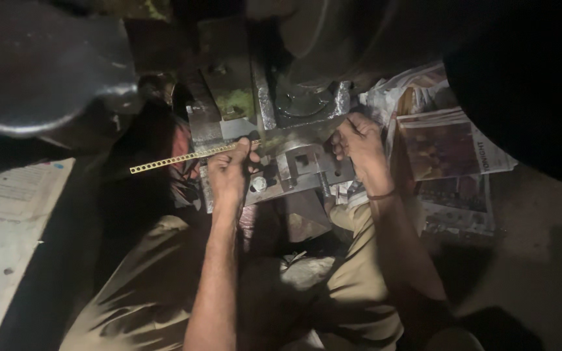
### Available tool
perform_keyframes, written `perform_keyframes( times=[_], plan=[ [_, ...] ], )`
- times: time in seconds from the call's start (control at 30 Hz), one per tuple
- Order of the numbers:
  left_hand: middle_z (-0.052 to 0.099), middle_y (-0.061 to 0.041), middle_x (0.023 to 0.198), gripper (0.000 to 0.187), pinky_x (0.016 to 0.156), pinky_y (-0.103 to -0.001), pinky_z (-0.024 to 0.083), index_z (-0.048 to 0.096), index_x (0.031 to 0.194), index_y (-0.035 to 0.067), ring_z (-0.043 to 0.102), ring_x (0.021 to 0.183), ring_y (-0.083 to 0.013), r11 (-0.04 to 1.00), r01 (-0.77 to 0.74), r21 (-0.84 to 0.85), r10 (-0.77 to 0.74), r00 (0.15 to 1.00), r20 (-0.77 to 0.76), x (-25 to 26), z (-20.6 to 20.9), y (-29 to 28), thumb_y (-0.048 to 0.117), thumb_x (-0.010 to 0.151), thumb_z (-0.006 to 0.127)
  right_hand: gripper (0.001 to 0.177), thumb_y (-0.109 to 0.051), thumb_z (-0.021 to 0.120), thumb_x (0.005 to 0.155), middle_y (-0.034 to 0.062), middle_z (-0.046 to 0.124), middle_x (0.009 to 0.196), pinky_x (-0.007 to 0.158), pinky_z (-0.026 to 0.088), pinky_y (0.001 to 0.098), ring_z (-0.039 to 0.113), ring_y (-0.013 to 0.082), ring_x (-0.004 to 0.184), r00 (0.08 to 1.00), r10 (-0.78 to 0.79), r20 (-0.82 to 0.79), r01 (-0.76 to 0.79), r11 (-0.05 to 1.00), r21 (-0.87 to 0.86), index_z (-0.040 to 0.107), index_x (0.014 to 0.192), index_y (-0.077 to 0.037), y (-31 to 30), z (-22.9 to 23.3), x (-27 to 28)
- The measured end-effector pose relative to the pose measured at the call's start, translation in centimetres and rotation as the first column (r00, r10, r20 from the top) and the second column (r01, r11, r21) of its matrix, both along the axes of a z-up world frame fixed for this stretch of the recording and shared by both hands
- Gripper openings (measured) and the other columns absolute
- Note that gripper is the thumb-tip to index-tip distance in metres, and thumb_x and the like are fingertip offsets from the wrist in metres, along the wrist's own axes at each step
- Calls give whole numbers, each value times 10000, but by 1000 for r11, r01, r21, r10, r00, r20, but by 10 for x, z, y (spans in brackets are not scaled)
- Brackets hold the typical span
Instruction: The person feeds a thin metal strip through a metal guide on a industrial machine by hand.
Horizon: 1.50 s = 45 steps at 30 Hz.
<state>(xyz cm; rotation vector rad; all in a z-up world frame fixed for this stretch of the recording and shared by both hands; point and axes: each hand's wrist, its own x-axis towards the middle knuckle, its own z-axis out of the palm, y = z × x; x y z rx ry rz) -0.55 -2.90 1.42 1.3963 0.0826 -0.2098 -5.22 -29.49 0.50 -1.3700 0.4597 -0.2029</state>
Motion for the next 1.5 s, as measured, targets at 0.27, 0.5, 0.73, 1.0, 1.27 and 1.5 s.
perform_keyframes(
  times=[0.27, 0.5, 0.73, 1.0, 1.27, 1.5],
  plan=[
    [706, -3, 715, 301, 549, -225, 455, 793, 920, 20, 574, 581, -63, 1000, -2, 5, 2, 1000, 12, -2, 0, 2, 289, 996, 681, 160, -173, 626, 1031, 18, 639, 689, 437, 446, 217, 576, 86, 513, 1000, 8, -14, -8, 1000, 5, 646, 906, -76, -2, -4, 2],
    [693, -9, 692, 324, 538, -245, 478, 778, 874, 13, 578, 553, -80, 999, -43, -16, 43, 999, 1, -1, -6, 6, 301, 993, 688, 156, -149, 637, 1046, -16, 605, 664, 414, 390, 225, 517, 72, 480, 996, 0, 88, -1, 1000, 14, 679, 923, -64, 14, 0, 0],
    [761, -2, 755, 315, 589, -236, 470, 803, 929, 76, 582, 592, -71, 989, 91, 119, -91, 996, -4, 2, -3, 4, 357, 982, 672, 144, -133, 628, 1037, -39, 540, 620, 401, 381, 232, 472, 56, 460, 998, -6, 70, 10, 999, -51, 664, 912, -72, 17, 7, 0],
    [756, -17, 741, 328, 557, -243, 473, 798, 924, 56, 587, 569, -75, 987, 75, 140, -83, 995, 51, 3, -5, 3, 357, 981, 678, 131, -34, 546, 987, 8, 594, 651, 396, 425, 241, 521, 86, 461, 1000, -7, 13, 8, 998, -64, 632, 890, -57, 9, -2, 5],
    [732, -15, 720, 350, 549, -232, 447, 798, 911, 27, 564, 574, -75, 995, 81, 65, -78, 996, -42, 3, -2, 5, 338, 999, 665, 141, -61, 615, 1026, -20, 601, 708, 442, 386, 205, 502, 42, 530, 987, -37, 160, 64, 983, -171, 646, 890, -80, 12, -19, 8],
    [735, -18, 722, 301, 553, -229, 466, 802, 934, 32, 574, 572, -78, 995, 48, 84, -45, 998, -31, 6, -7, 3, 301, 982, 677, 114, -48, 599, 997, -31, 626, 722, 448, 405, 207, 515, 44, 529, 1000, 30, 5, -30, 998, -52, 693, 967, -106, 3, -3, 5]
  ],
)
